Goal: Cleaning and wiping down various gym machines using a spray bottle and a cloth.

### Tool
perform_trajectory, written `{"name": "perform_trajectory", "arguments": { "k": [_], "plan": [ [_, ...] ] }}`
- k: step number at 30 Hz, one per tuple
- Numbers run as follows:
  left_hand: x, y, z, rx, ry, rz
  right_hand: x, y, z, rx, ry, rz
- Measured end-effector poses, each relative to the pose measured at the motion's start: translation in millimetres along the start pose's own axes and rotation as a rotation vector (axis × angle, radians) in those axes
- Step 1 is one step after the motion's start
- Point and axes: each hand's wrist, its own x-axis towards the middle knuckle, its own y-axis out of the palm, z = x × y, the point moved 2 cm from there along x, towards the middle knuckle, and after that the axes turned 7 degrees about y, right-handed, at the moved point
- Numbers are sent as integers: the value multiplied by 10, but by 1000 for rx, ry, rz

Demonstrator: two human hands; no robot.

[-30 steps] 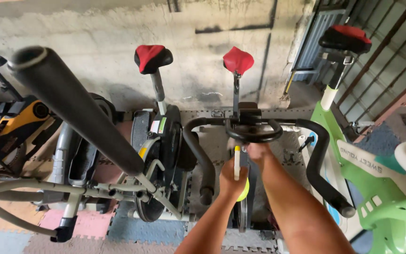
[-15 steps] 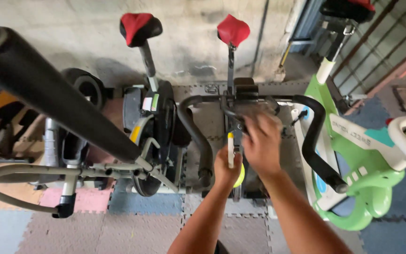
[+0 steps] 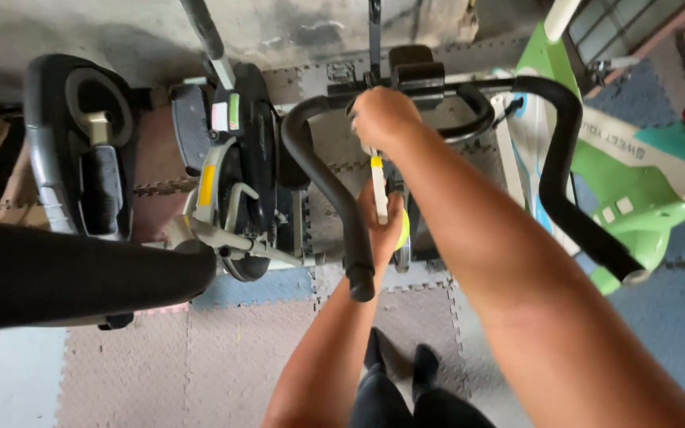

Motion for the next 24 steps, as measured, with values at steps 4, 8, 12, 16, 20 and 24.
{"name": "perform_trajectory", "arguments": {
  "k": [4, 8, 12, 16, 20, 24],
  "plan": [
    [-77, 10, 111, -110, 8, -85, -456, -273, -50, 47, -12, 12],
    [-66, 3, 40, -66, 8, -83, -925, -558, -63, -63, -44, -36],
    [41, -22, -94, -235, -97, -69, -798, -464, -29, -76, -35, -67],
    [232, -25, -235, -65, -32, -63, -212, -146, 7, -95, -12, 41],
    [459, -9, -485, -43, -126, -70, 318, 19, 137, -171, 101, 259],
    [648, -24, -762, -377, -210, -4, 898, 612, 14, -59, 296, 164]
  ]
}}
